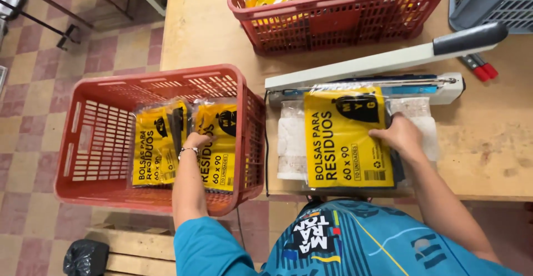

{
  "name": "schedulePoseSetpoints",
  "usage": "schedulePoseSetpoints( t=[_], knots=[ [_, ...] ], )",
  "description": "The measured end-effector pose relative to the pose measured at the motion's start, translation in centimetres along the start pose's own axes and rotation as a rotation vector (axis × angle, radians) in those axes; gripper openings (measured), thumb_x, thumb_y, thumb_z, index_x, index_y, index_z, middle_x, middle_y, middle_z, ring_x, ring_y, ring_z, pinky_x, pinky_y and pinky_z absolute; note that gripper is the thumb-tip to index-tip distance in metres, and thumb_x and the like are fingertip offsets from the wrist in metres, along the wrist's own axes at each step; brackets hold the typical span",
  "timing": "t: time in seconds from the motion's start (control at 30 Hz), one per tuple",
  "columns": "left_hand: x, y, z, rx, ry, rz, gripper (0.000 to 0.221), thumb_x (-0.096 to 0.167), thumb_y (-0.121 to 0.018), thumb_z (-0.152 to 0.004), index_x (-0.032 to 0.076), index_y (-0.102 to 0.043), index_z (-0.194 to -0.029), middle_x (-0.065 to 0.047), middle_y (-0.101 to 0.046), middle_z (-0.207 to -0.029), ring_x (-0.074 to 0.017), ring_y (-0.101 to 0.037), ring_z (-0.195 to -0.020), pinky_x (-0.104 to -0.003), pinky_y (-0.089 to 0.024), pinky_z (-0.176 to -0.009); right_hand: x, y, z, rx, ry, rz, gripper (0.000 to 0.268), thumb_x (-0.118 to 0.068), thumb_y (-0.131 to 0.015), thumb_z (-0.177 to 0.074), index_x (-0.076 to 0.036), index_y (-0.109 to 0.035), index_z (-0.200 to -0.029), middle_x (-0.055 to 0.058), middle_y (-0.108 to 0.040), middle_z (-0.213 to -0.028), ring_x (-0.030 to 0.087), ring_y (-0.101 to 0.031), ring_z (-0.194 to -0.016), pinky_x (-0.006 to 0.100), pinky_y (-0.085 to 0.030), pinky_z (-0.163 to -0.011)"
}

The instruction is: Sealing yellow plastic waste bags using a manual impulse sealer and organizing them into crates.

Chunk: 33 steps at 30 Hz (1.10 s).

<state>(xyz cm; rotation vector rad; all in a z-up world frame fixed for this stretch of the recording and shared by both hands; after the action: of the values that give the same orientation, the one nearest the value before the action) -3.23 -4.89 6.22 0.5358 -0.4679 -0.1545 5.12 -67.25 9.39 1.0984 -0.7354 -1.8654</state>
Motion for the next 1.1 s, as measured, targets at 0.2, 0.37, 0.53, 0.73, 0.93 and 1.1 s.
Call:
schedulePoseSetpoints(
  t=[0.2,0.37,0.53,0.73,0.93,1.1],
  knots=[
    [1.5,0.9,0.8,0.098,-0.119,-0.190,0.070,0.027,-0.074,-0.080,-0.014,-0.058,-0.135,-0.028,-0.062,-0.137,-0.0341,-0.051,-0.138,-0.043,-0.037,-0.119,-1.3,-5.3,-0.6,0.017,0.210,-0.030,0.049,-0.050,-0.081,-0.077,-0.005,-0.067,-0.092,0.016,-0.073,-0.083,0.036,-0.073,-0.086,0.045,-0.057,-0.075],
    [2.2,4.4,-1.5,0.126,-0.243,-0.333,0.063,0.032,-0.090,-0.067,-0.001,-0.075,-0.119,-0.023,-0.074,-0.119,-0.0337,-0.065,-0.123,-0.044,-0.050,-0.106,-6.6,-2.2,2.0,0.036,0.317,-0.370,0.032,-0.032,-0.079,-0.083,-0.011,-0.062,-0.100,0.020,-0.072,-0.084,0.039,-0.072,-0.094,0.049,-0.052,-0.077],
    [5.7,11.1,8.4,0.434,-0.397,-0.288,0.052,0.043,-0.081,-0.072,0.009,-0.076,-0.111,-0.019,-0.074,-0.112,-0.0377,-0.065,-0.118,-0.050,-0.052,-0.100,-16.8,12.7,1.6,0.191,0.622,-0.824,0.039,-0.004,-0.079,-0.082,-0.002,-0.061,-0.116,0.014,-0.063,-0.098,0.028,-0.063,-0.099,0.041,-0.053,-0.090],
    [8.3,14.3,26.3,1.003,-0.482,-0.106,0.037,0.054,-0.075,-0.087,0.025,-0.070,-0.111,-0.008,-0.072,-0.099,-0.0349,-0.069,-0.105,-0.049,-0.054,-0.088,-25.8,28.8,-2.9,0.223,0.571,-0.856,0.041,-0.008,-0.073,-0.081,-0.011,-0.061,-0.120,-0.001,-0.064,-0.081,0.000,-0.068,-0.092,0.006,-0.058,-0.094],
    [14.4,3.8,45.9,0.879,-1.386,0.296,0.015,0.011,-0.070,-0.091,0.012,-0.056,-0.088,0.000,-0.056,-0.081,-0.0131,-0.047,-0.072,-0.027,-0.035,-0.066,-27.7,19.4,4.8,-0.077,0.965,-0.671,0.033,-0.022,-0.070,-0.090,-0.017,-0.056,-0.120,0.004,-0.050,-0.124,0.012,-0.055,-0.103,0.025,-0.047,-0.093],
    [16.9,-5.4,43.3,0.397,-1.535,0.578,0.025,-0.006,-0.081,-0.073,0.001,-0.071,-0.095,-0.012,-0.071,-0.079,-0.0205,-0.067,-0.077,-0.036,-0.055,-0.075,-19.7,4.8,1.8,-0.455,1.006,-1.220,0.101,-0.029,-0.091,-0.064,-0.013,-0.042,-0.150,0.012,-0.054,-0.148,0.027,-0.060,-0.129,0.043,-0.058,-0.100]
  ],
)
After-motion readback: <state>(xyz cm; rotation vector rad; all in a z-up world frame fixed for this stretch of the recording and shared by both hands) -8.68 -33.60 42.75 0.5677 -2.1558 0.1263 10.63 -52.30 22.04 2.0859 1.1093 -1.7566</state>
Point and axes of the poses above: each hand's wrist, its own z-axis away from the middle knuckle, its own y-axis out of the back of the hand, x = y × z, the point moved 9 cm from there along -z, towards the middle knuckle
